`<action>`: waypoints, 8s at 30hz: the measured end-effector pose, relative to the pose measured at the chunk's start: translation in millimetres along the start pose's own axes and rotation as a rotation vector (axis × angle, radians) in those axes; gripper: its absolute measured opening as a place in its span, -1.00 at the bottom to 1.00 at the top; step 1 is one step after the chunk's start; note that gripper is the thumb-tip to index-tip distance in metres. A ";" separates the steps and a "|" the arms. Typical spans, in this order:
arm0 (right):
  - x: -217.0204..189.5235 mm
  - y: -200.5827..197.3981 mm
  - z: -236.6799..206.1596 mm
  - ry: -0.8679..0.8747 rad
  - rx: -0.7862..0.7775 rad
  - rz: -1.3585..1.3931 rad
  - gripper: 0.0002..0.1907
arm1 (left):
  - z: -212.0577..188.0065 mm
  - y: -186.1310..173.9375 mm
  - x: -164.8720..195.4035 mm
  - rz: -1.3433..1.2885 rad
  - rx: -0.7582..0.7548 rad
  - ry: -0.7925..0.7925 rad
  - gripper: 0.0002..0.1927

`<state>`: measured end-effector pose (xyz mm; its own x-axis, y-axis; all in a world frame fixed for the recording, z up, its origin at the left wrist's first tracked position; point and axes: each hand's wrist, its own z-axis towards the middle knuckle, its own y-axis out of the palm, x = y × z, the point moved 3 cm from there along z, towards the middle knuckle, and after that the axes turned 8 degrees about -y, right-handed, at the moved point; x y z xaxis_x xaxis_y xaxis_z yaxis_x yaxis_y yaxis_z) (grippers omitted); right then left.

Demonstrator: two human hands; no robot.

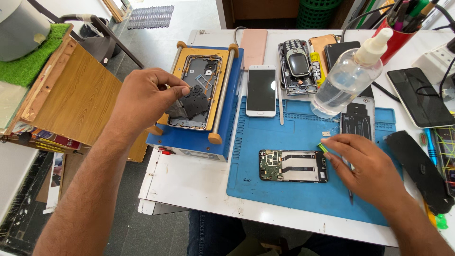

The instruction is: The person disassembles a smartphone on a repair mat. They use a screwdriver to remove screws from the phone body, pry open the mid-frame, lift out the motherboard, detach flex cables, and separate the screen assembly from the chassis, setting components on the mat.

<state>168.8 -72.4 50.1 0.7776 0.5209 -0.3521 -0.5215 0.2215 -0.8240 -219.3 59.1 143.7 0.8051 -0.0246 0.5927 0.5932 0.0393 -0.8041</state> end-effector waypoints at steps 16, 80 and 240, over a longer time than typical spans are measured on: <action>-130.4 69.2 213.2 -0.350 0.020 0.379 -0.67 | -5.5 -8.1 -6.8 -0.371 -0.239 -0.150 -0.80; -119.0 109.3 243.0 0.051 0.050 0.669 -0.91 | 12.3 -5.3 -29.8 -0.392 -0.071 -0.042 -0.82; 44.3 19.3 32.4 0.217 0.363 0.708 -0.24 | -38.9 240.4 82.5 -1.216 -0.910 -0.062 -0.68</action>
<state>181.8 -18.3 33.0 0.2530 0.4741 -0.8433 -0.9660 0.1723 -0.1930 -10.1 27.6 -2.5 -0.1469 0.4548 0.8784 0.6954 -0.5841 0.4187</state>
